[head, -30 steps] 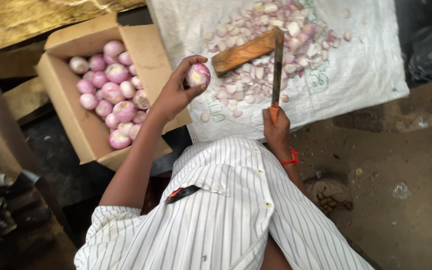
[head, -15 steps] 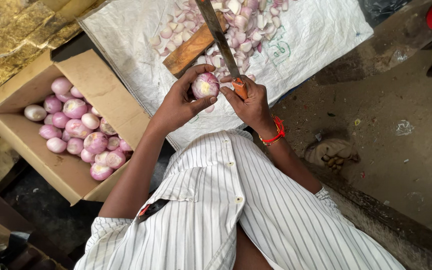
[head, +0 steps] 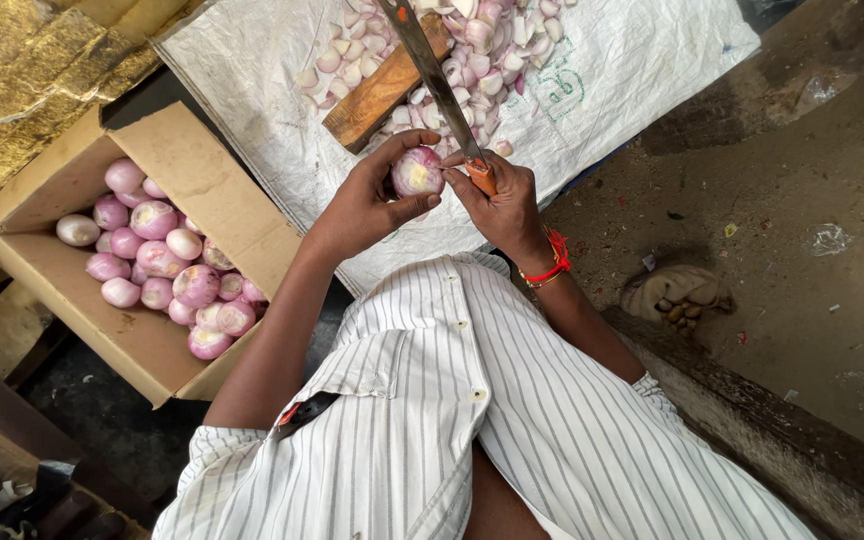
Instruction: The person repeatedly picks red onions from a cardboard box and chops them into small pieces using a knife on a wooden block. The chopped onions accumulate on a white sack placed on the work surface.
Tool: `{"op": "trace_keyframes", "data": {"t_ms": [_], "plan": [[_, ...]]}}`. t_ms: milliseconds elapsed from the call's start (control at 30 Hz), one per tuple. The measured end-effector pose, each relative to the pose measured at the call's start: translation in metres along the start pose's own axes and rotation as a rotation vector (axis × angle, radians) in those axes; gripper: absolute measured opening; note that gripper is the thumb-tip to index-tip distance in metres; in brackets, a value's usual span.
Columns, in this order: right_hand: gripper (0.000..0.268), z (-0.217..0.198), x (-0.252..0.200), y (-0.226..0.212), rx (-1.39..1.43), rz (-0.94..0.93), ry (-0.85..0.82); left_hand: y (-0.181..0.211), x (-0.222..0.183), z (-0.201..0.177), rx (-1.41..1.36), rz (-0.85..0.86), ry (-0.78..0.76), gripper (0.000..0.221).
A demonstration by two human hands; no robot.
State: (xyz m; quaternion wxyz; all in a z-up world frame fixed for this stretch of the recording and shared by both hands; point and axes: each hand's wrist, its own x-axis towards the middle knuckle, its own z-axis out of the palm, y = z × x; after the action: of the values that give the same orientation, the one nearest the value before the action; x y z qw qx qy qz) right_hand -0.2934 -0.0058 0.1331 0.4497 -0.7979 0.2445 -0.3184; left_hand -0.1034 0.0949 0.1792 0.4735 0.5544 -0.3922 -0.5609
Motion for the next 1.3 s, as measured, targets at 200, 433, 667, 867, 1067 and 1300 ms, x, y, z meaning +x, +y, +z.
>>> {"op": "trace_keyframes", "data": {"t_ms": [200, 433, 667, 867, 1067, 1300], "plan": [[0.009, 0.002, 0.005, -0.006, -0.025, -0.018, 0.035, -0.003, -0.001, -0.002, 0.005, 0.039, -0.021, 0.062], [0.010, -0.013, -0.002, 0.018, 0.015, 0.068, 0.099, -0.001, -0.002, 0.000, 0.178, 0.171, -0.008, 0.068], [0.007, -0.089, -0.047, 0.067, -0.189, 0.194, 0.401, -0.015, -0.007, -0.011, 0.134, 0.075, 0.043, 0.066], [0.011, -0.166, -0.141, 0.118, -0.578, 0.365, 0.513, -0.060, 0.011, -0.013, -0.058, -0.104, 0.227, 0.061], [0.013, -0.179, -0.196, 0.170, -0.709, 0.493, 0.687, -0.091, 0.033, -0.031, -0.183, -0.152, 0.310, 0.055], [0.023, -0.194, -0.199, 0.202, -0.773, 0.517, 0.792, -0.102, 0.048, -0.042, -0.013, -0.158, 0.418, 0.070]]}}
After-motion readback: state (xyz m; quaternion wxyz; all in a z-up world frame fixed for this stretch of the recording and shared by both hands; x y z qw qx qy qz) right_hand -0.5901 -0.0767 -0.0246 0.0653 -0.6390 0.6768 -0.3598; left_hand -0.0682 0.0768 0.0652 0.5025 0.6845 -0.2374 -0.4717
